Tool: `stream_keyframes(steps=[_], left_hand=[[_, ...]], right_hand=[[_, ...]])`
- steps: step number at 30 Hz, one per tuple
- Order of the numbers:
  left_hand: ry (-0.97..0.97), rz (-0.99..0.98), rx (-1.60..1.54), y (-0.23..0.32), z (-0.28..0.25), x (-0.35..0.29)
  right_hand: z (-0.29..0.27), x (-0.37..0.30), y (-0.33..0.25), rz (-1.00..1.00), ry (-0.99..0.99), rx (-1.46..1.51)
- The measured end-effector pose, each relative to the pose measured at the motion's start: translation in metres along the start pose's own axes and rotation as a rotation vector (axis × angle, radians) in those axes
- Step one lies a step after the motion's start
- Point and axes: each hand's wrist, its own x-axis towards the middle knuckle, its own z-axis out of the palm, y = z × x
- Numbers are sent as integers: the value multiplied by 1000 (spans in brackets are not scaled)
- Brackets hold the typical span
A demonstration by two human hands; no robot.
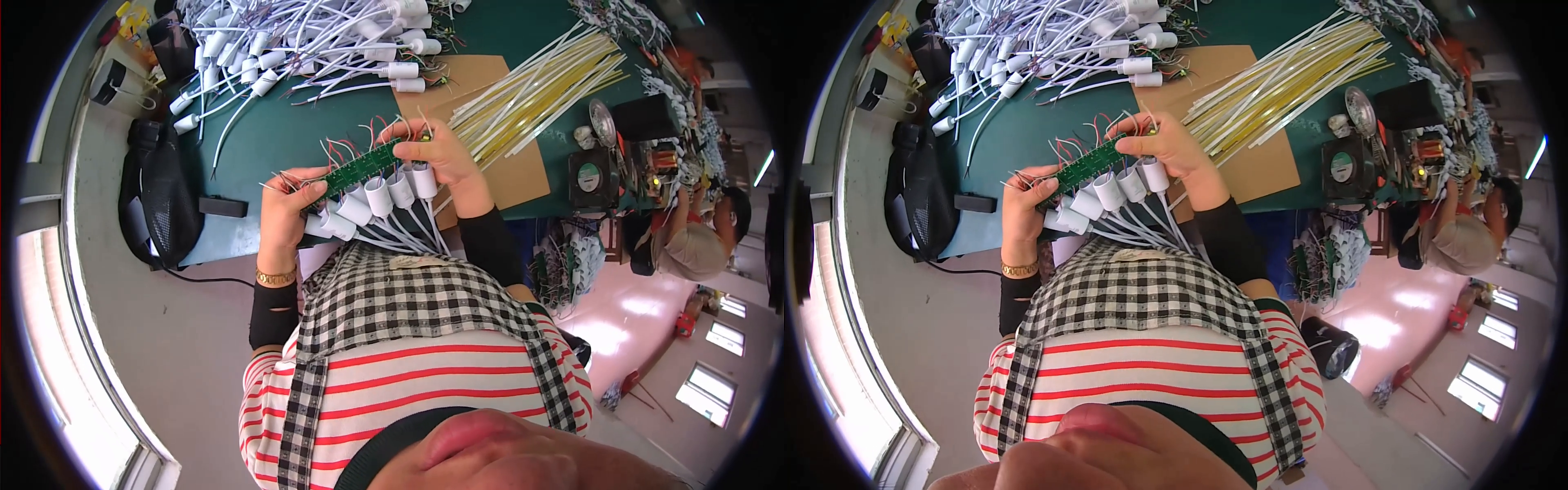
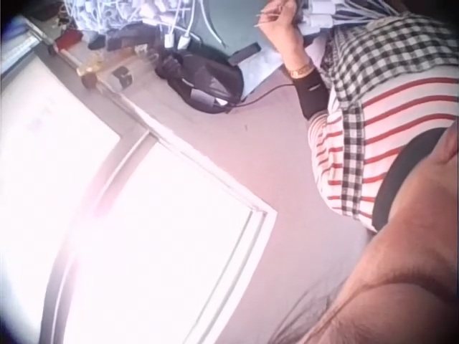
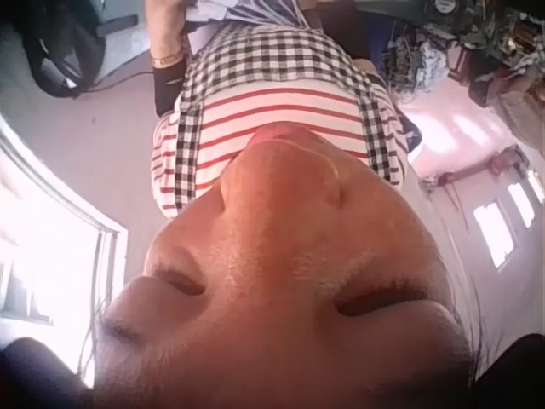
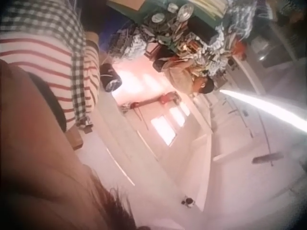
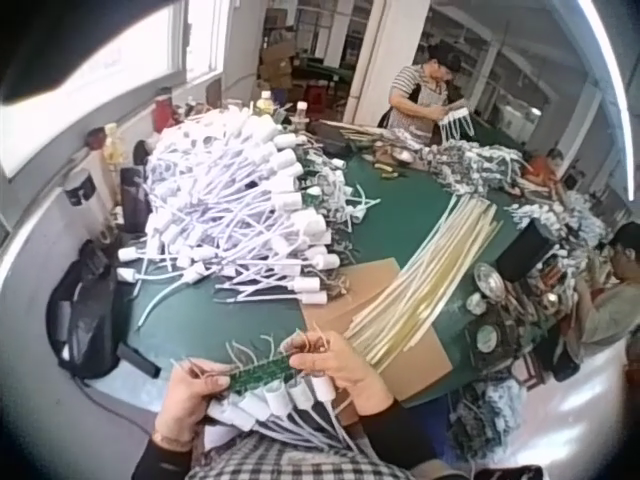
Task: The person separates small circuit boards attached to wired light sockets by hand, sets them aside, and then gathers and spreads a bundle of long LED strips flat onto cardboard on the table.
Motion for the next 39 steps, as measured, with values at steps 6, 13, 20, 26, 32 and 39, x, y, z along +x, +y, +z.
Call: stream_keyframes(steps=[6,13,20,26,32,39], left_hand=[[22,8,-5,-5,3,0],[192,76,0,-17,19,-8],[143,128,112,0,38,-21],[48,66,106,7,46,-15],[36,44,75,9,44,0],[30,8,174,9,50,5]], right_hand=[[16,-7,-9,-56,40,-328],[38,-7,11,-418,390,-655],[23,-7,13,-577,694,-965],[22,-19,-2,-291,356,-112],[16,-26,-7,-279,106,-143],[21,-28,4,-481,388,-440]])
